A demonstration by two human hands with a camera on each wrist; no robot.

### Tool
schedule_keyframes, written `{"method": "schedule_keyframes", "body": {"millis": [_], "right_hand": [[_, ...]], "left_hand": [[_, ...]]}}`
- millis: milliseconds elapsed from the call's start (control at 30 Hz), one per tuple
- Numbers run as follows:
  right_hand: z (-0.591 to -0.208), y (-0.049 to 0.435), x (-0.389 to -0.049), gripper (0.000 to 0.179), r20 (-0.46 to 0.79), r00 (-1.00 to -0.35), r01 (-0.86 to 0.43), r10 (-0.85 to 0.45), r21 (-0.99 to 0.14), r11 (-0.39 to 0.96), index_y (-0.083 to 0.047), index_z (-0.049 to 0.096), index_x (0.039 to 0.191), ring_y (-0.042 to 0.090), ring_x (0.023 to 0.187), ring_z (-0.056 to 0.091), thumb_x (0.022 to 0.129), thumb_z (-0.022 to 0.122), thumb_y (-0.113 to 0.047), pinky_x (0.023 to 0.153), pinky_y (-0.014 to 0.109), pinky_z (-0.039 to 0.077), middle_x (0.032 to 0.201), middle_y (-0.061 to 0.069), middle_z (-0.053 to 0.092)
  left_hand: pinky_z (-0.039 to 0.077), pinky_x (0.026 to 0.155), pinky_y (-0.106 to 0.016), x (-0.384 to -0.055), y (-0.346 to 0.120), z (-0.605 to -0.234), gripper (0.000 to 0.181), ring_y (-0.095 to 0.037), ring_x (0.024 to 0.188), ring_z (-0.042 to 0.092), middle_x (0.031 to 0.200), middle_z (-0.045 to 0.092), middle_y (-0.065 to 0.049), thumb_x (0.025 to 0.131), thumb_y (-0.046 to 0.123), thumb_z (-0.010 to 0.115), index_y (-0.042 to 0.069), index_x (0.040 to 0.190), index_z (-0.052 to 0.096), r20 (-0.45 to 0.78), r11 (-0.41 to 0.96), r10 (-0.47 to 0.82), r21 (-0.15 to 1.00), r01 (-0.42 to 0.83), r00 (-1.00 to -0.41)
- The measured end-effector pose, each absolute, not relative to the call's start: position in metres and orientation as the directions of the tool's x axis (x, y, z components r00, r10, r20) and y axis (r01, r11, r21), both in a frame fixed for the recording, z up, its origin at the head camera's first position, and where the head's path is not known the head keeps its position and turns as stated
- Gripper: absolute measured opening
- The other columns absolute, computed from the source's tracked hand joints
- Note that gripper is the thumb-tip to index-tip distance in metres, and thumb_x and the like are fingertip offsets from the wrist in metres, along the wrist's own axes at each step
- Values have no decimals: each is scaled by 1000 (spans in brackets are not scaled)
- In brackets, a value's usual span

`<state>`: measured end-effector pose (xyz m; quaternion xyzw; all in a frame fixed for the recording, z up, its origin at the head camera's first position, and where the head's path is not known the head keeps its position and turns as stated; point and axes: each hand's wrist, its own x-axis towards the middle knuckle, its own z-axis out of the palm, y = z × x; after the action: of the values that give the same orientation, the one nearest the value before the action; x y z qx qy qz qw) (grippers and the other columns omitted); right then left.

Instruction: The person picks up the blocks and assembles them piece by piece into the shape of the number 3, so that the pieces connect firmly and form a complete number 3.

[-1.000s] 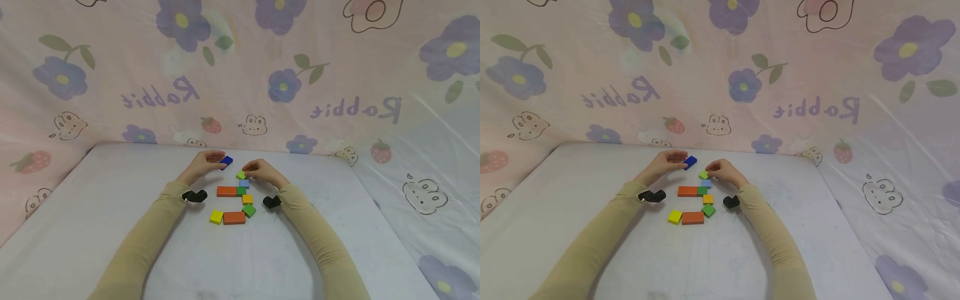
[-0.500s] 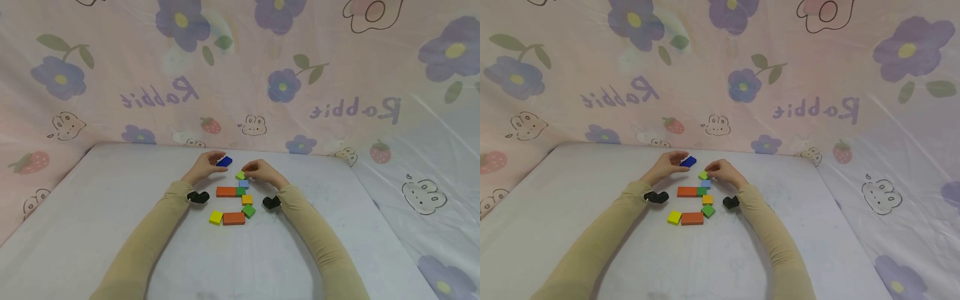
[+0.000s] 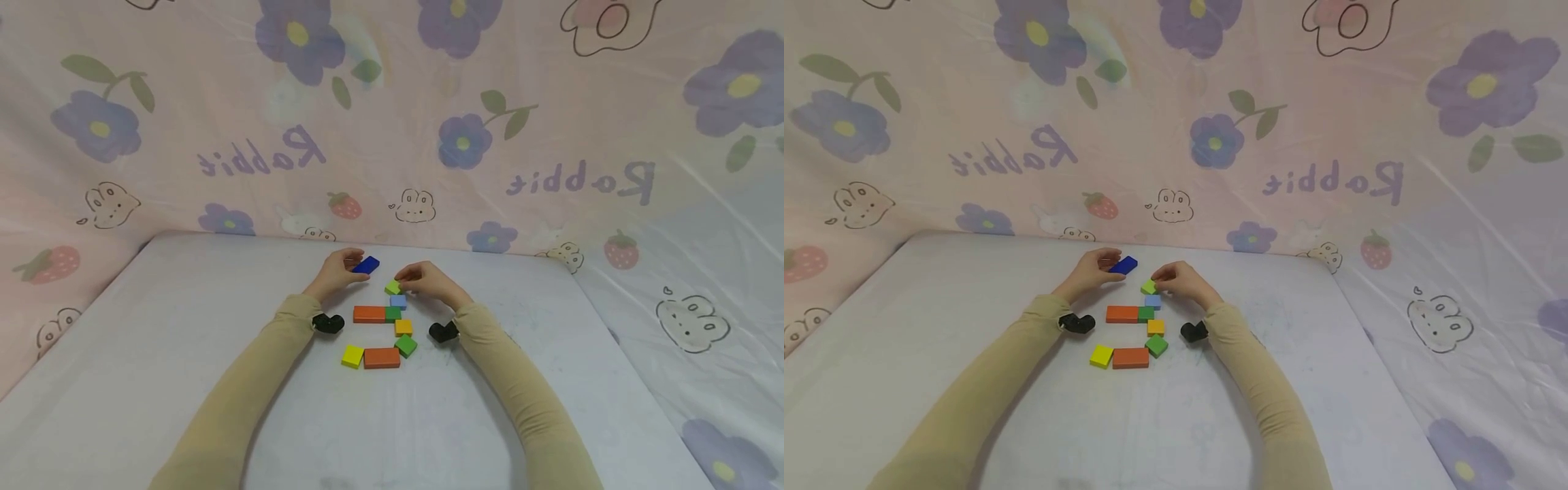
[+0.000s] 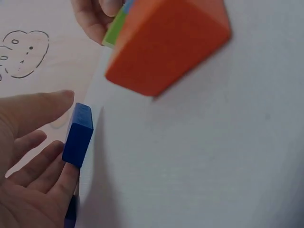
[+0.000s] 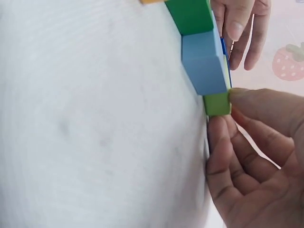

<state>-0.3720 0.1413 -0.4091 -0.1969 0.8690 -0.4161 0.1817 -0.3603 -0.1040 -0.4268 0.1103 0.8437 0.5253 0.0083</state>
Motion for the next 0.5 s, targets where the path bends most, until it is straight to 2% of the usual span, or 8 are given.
{"method": "schedule_keyframes", "body": {"millis": [133,500], "right_hand": [[-410,141,-371,25,-155,-859,-187,-488,-792,582,-5,67,115,18,88,59,91,65,-14,78,30,51,104,5,67],[-411,141,-372,25,-146,-857,-196,-495,-795,574,-5,67,114,18,88,59,92,65,-14,77,30,50,103,6,67]], "left_hand": [[41,100,-38,-360,-103,-428,60,-32,119,52,131,52,-19,81,4,75,-3,134,49,117,441,193,876,193,-974],[41,100,-37,-363,-100,-429,56,-29,116,53,128,56,-16,81,3,75,0,132,52,110,486,179,855,184,-978]]}}
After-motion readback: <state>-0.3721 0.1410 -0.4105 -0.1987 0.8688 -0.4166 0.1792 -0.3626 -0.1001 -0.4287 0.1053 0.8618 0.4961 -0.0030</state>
